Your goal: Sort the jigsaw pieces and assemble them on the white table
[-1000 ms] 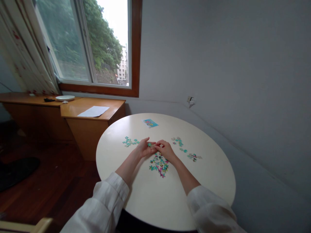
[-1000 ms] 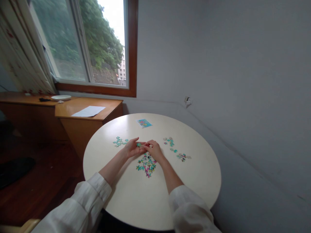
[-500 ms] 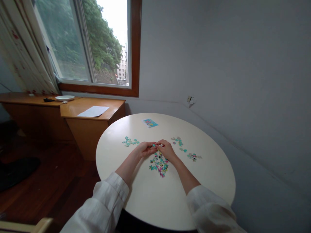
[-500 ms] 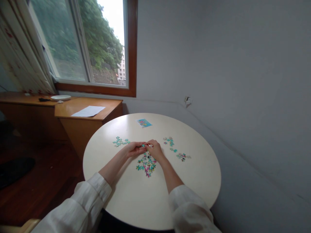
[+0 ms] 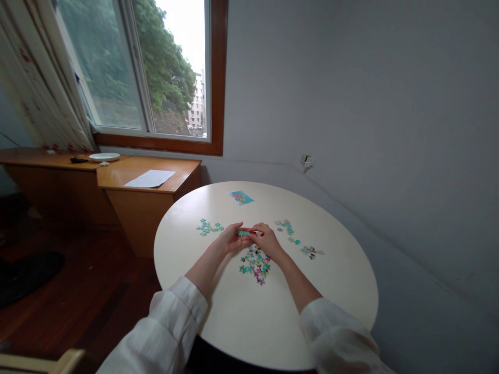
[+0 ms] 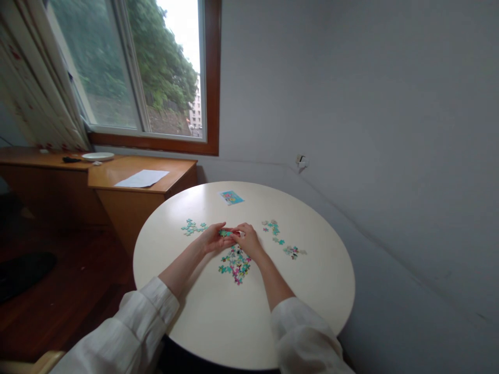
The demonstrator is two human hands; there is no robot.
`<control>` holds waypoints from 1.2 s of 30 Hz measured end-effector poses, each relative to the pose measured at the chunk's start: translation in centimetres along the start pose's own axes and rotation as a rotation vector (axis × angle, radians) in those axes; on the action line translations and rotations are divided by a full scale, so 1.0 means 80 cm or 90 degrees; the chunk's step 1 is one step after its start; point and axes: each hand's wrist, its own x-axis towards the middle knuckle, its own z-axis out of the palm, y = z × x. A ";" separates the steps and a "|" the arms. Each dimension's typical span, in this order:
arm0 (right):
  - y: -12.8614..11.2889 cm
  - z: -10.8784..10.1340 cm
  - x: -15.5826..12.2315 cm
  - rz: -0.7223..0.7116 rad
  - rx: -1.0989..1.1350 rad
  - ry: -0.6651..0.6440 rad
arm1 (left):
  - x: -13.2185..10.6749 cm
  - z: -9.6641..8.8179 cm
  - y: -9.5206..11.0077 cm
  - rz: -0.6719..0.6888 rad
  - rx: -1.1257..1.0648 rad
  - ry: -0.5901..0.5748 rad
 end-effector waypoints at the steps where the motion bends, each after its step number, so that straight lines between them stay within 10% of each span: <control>1: -0.002 0.000 0.000 0.002 0.004 -0.002 | 0.000 0.000 0.000 0.001 0.003 0.002; 23: 0.002 0.001 0.007 0.173 0.275 0.085 | -0.006 0.007 0.001 0.021 0.028 0.061; 29: 0.002 0.004 0.008 0.192 0.302 0.044 | 0.001 0.001 -0.003 0.180 0.184 0.192; 36: -0.002 0.002 0.006 0.150 0.251 0.015 | 0.002 -0.001 -0.013 0.277 0.512 0.163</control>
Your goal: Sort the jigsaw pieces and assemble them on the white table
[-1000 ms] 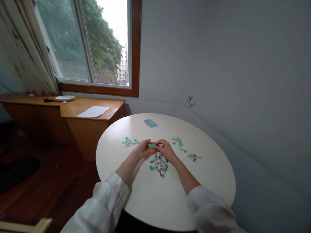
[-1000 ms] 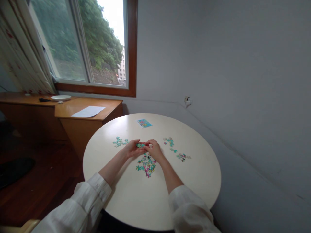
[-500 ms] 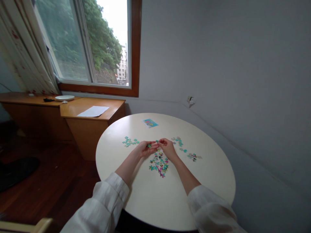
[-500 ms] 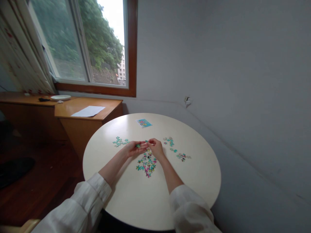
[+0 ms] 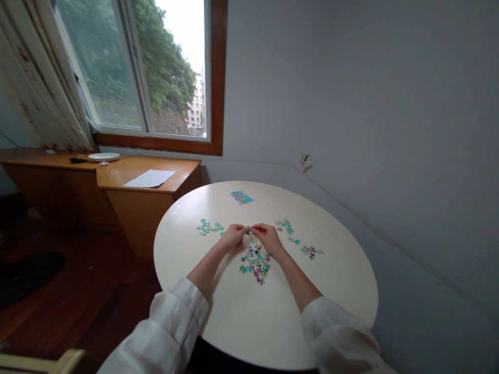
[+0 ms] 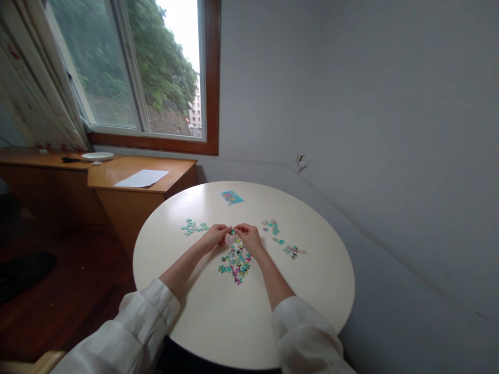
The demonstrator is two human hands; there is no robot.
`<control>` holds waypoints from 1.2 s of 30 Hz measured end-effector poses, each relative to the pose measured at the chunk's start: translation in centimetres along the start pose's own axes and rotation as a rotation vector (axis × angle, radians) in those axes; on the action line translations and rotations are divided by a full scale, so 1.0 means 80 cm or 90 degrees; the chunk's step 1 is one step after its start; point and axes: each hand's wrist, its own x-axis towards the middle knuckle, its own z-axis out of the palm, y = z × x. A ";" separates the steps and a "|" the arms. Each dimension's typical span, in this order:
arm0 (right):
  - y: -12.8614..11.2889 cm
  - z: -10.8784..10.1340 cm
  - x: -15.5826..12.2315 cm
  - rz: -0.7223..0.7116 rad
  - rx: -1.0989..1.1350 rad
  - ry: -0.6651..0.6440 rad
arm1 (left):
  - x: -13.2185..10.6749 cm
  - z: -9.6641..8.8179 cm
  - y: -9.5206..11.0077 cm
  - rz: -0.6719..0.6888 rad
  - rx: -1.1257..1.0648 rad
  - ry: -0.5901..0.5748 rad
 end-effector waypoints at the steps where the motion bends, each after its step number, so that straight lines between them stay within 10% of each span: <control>1: 0.000 0.000 0.000 -0.001 -0.002 -0.003 | -0.001 0.000 0.000 0.013 0.036 0.002; 9: -0.001 0.003 -0.001 0.004 -0.033 -0.009 | 0.003 -0.008 0.001 0.119 0.312 0.088; 16: -0.003 0.001 -0.002 0.008 -0.062 0.006 | -0.001 -0.030 0.006 0.019 0.415 0.242; 36: -0.002 0.004 -0.005 -0.003 -0.058 -0.012 | 0.020 -0.061 -0.007 -0.042 0.475 0.277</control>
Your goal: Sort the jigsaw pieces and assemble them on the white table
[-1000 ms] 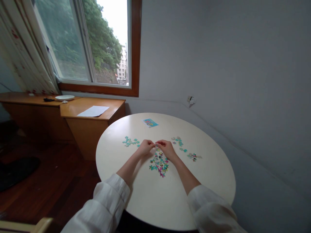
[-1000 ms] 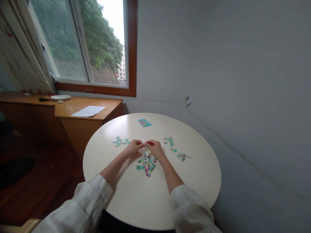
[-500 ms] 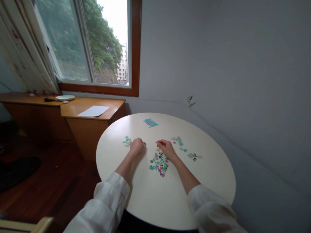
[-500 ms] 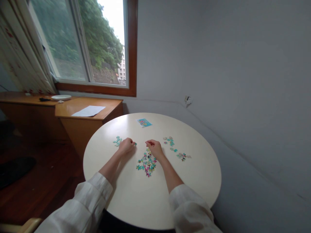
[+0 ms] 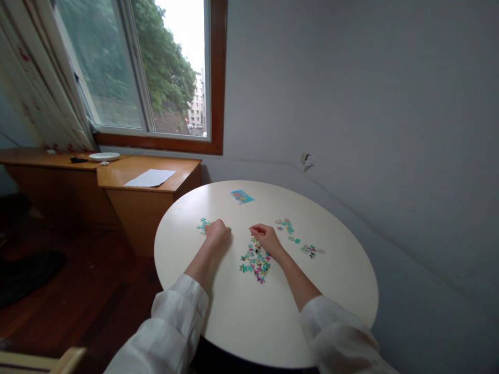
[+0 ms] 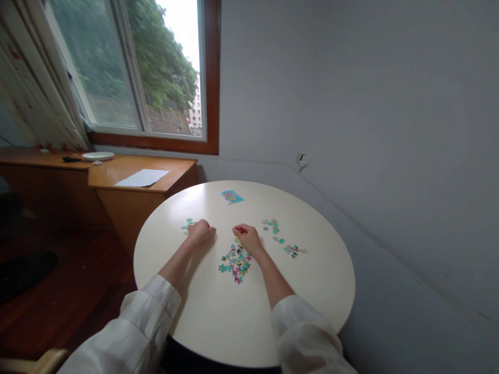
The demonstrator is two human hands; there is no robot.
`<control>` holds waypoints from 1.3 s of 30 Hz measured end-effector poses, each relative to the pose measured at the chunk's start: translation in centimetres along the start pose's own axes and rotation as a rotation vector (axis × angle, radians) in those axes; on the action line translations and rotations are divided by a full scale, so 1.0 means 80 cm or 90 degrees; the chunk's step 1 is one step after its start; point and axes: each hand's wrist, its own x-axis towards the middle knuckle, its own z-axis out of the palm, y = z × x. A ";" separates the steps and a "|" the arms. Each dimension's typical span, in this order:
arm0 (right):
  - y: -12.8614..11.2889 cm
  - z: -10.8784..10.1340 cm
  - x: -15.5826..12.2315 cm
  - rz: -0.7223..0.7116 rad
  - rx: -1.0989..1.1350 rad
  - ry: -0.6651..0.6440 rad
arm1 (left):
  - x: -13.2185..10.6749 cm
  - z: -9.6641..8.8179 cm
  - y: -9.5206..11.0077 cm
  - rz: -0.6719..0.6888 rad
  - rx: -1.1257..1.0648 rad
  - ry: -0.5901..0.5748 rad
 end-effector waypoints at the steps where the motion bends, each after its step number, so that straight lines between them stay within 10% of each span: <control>1: 0.000 0.000 0.000 0.001 0.000 0.000 | 0.001 0.000 -0.001 -0.005 -0.023 0.001; 30: -0.003 0.001 -0.002 0.003 -0.018 -0.009 | -0.003 -0.010 -0.003 0.031 0.175 0.060; 39: -0.003 -0.003 -0.003 -0.003 -0.029 0.006 | 0.009 0.006 0.012 -0.029 -0.506 0.111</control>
